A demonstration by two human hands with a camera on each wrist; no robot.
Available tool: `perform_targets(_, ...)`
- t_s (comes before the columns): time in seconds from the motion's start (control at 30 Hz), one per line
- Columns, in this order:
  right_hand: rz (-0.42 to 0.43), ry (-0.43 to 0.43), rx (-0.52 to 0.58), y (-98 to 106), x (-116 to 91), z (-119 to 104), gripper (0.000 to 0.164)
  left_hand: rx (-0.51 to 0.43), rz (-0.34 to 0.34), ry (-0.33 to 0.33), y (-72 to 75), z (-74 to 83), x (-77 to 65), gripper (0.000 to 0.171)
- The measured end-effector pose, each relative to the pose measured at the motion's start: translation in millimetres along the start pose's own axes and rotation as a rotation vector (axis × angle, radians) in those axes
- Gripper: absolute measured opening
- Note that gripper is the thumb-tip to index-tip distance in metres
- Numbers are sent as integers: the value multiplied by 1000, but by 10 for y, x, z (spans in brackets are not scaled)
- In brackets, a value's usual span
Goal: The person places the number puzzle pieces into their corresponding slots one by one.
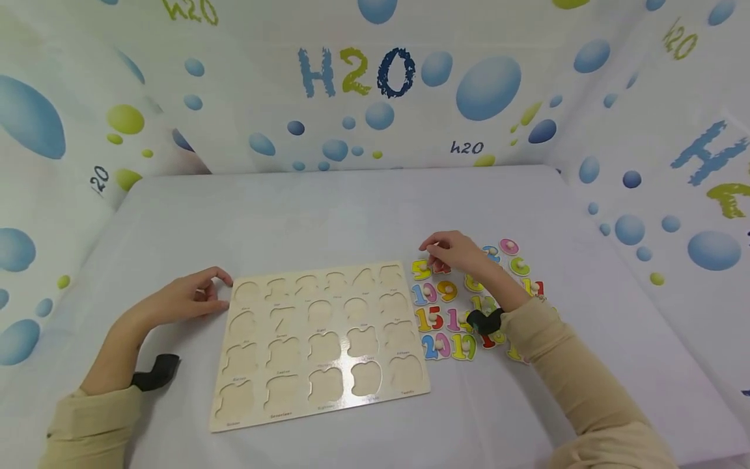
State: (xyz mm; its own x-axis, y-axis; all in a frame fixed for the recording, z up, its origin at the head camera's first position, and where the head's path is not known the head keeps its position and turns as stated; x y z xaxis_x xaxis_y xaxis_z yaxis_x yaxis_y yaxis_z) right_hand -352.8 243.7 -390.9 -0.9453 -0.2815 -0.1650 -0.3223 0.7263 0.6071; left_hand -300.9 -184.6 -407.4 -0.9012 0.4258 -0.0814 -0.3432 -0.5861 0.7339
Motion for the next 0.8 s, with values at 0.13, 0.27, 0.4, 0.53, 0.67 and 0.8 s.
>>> perform_targets(0.13, -37, -43, 10, -103, 17, 70, 25, 0, 2, 1, -3, 31, -3, 32)
perform_targets(0.27, -56, -64, 30, -143, 16, 112, 27, -6, 0, 9, 4, 64, -10, 35)
perform_targets(0.4, -58, -64, 24, -162, 20, 117, 26, -5, -5, 24, 8, 62, -14, 38)
perform_targets(0.53, -67, -54, 15, -193, 29, 117, 24, 3, -7, 29, 4, 44, -9, 39)
perform_targets(0.67, -83, -62, 25, -226, 17, 112, 22, 7, -8, 35, -1, 42, -1, 39)
perform_targets(0.8, -81, -86, 25, -240, 9, 137, 21, 14, -12, 36, -10, 41, 9, 42)
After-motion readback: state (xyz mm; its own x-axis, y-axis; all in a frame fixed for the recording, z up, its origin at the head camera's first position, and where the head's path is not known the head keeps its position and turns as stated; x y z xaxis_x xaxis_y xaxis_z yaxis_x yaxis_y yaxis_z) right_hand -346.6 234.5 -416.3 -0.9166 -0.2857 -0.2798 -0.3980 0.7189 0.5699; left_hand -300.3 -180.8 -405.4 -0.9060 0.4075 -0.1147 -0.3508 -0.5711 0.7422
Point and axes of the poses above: each hand's wrist, its own x-axis towards the middle knuckle, its own y-axis out of the back of the hand, z = x × y, the point moved 8 cm from there along x, towards the middle knuckle, and after that the axes turned 6 degrees about z, right-handed, at the moved point
